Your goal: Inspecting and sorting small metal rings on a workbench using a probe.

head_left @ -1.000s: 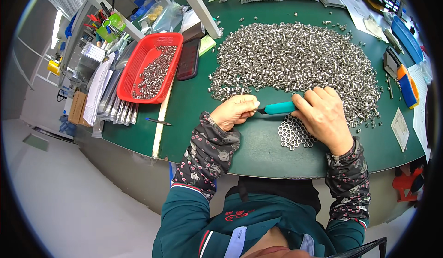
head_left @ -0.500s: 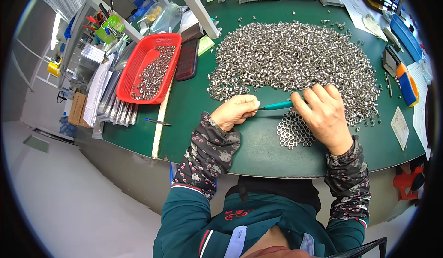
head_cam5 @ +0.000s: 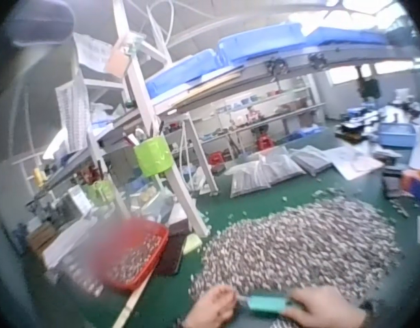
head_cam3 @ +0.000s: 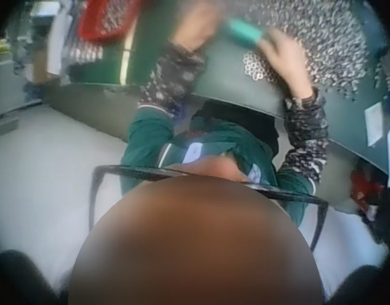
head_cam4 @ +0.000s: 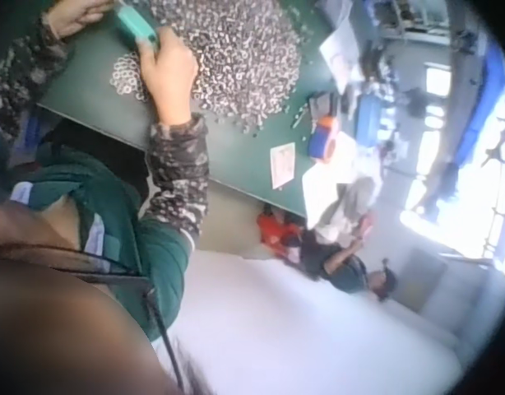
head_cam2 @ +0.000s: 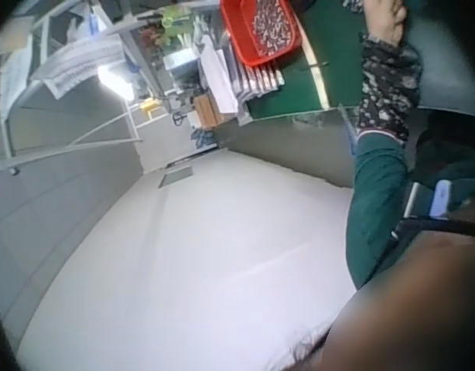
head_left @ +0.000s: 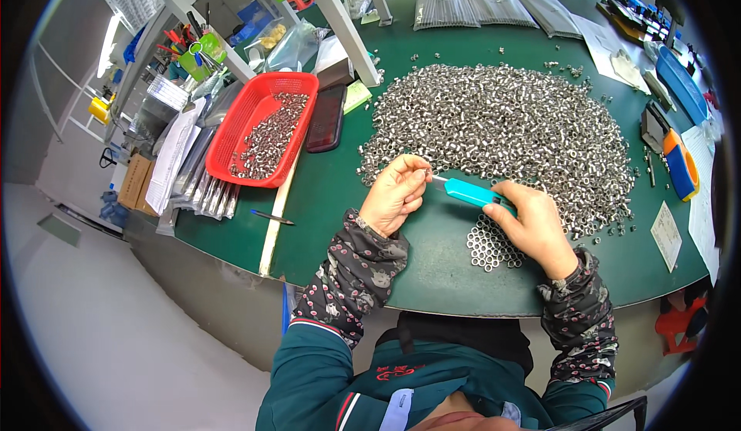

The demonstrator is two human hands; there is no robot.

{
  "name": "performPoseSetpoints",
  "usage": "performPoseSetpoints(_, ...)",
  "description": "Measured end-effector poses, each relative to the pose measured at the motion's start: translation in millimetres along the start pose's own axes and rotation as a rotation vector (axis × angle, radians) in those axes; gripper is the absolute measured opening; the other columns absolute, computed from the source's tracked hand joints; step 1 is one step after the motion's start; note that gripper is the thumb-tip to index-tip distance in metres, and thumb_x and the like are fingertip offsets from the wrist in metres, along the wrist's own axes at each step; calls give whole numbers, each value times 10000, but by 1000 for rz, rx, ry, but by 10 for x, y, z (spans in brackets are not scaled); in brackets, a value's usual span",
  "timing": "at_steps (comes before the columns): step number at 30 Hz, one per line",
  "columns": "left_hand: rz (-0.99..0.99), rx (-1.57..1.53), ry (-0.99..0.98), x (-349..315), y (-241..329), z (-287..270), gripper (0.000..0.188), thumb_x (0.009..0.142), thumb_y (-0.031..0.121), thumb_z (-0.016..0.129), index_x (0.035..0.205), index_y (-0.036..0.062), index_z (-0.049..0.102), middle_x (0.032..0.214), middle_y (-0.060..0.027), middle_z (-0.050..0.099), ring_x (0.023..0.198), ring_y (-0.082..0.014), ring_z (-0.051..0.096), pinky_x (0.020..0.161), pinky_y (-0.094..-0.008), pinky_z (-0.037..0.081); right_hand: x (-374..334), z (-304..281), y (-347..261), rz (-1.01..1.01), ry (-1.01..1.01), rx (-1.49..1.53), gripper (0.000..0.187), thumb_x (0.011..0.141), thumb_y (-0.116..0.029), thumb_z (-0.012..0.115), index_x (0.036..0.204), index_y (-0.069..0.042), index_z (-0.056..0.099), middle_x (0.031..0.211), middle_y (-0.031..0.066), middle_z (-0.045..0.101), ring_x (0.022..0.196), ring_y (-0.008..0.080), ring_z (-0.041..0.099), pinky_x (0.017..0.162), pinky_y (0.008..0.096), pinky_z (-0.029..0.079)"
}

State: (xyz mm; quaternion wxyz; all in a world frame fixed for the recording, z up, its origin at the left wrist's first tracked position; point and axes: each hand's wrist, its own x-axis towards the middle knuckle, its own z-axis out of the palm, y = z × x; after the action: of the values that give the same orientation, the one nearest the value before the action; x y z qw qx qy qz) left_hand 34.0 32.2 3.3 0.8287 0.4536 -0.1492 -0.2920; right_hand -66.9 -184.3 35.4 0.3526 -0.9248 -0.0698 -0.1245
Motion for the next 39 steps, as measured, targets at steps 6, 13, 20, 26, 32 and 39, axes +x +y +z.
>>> performPoseSetpoints(6, 5, -25, -68, 16, -33, -59, 101, 903, 95, 504, 996, 55, 503, 840, -24, 535, 502, -29, 323, 391, -148, 258, 21, 15, 13, 64, -71, 50, 278, 805, -311, 593, 899, -49, 602, 634, 140, 584, 611, 309, 593, 559, 405, 442)
performPoseSetpoints(13, 13, -36, -73, 0, -51, -46, 103, 898, 83, 510, 994, 49, 506, 833, -39, 549, 487, -21, 323, 394, -147, 264, 25, -12, -20, 158, -175, 120, 299, 821, -325, 576, 911, -41, 601, 623, 150, 580, 605, 313, 591, 560, 401, 439)
performPoseSetpoints(20, -1, 2, -14, -23, -45, -3, 103, 894, 82, 516, 976, 20, 527, 758, -20, 525, 453, -6, 305, 378, -140, 245, 29, -5, 8, 156, -212, 101, 279, 818, -312, 583, 891, -43, 603, 625, 150, 575, 618, 319, 586, 574, 408, 436)
performPoseSetpoints(26, -37, -8, 22, -46, -5, -3, 99, 889, 66, 514, 965, 7, 538, 744, -27, 531, 458, -6, 329, 378, -136, 255, 4, 70, 52, -20, -32, -22, 263, 799, -305, 600, 873, -53, 604, 711, 132, 597, 653, 309, 592, 581, 414, 445)
performPoseSetpoints(32, -72, 2, 33, -46, 0, -10, 104, 886, 61, 510, 966, 3, 544, 744, -31, 533, 462, -5, 348, 377, -130, 266, 1, 81, 66, -74, 24, -120, 250, 785, -300, 617, 872, -66, 601, 704, 109, 588, 638, 303, 587, 567, 400, 455)
performPoseSetpoints(39, -111, 36, 38, -44, 32, -7, 109, 887, 67, 508, 966, -2, 539, 744, -29, 530, 469, -2, 354, 378, -131, 274, 5, 85, 67, -165, 112, -221, 229, 759, -271, 642, 857, -70, 593, 652, 93, 547, 617, 275, 575, 531, 388, 446)
